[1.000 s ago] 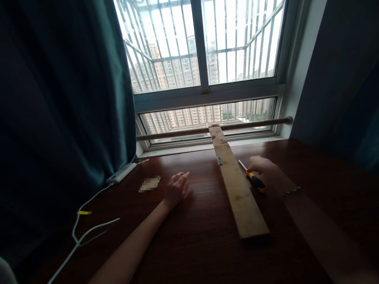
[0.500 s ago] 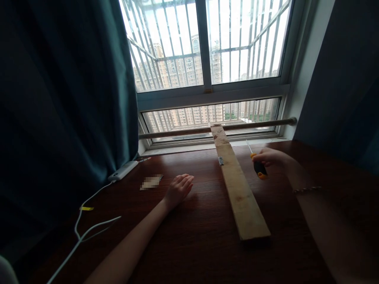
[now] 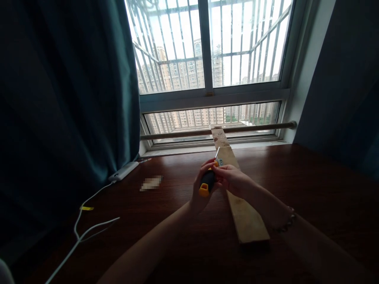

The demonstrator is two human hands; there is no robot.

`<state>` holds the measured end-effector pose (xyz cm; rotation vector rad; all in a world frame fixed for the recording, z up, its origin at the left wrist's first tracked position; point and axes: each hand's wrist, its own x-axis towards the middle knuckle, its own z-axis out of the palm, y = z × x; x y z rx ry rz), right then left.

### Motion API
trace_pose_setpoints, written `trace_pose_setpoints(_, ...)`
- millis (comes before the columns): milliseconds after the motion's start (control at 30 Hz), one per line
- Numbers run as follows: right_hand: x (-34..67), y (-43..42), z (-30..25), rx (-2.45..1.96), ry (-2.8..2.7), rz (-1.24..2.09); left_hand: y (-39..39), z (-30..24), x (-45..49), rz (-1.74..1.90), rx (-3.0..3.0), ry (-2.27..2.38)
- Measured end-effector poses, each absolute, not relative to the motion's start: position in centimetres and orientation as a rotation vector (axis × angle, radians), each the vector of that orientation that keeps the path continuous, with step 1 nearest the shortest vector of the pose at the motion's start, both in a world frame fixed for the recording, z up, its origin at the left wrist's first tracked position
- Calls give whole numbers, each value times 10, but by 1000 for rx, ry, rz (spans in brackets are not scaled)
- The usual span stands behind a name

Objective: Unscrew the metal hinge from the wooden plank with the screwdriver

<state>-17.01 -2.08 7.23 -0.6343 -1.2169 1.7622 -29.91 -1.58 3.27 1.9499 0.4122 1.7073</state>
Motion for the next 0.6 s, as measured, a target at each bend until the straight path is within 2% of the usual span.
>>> trace_pose_setpoints(67, -156, -12, 81, -735, -1348, 1634, -12, 46, -302, 1743, 1858, 349)
trace_pose_setpoints(133, -130, 10, 85, -901, -1390, 1301, -3, 64, -308, 1841, 1698, 355)
trace_pose_setpoints(200, -101, 40, 80, -1002, -1129, 840, 11, 86, -314, 1975, 1505, 415)
trace_pose_setpoints(233, -89, 55, 73, -1036, -983, 758, 20, 97, -317, 2027, 1408, 470)
trace_pose_setpoints(333, -69, 87, 42, -1061, -857, 1108, 48, 123, -327, 1958, 1139, 667)
trace_pose_setpoints(467, -75, 97, 4, -805, -1013, 1836, 87, 128, -336, 1567, 882, 701)
trace_pose_setpoints(533, -80, 95, -6, -695, -1009, 1962, 104, 118, -338, 1430, 768, 682)
trace_pose_setpoints(600, -82, 94, -10, -640, -979, 1949, 115, 106, -339, 1349, 683, 670)
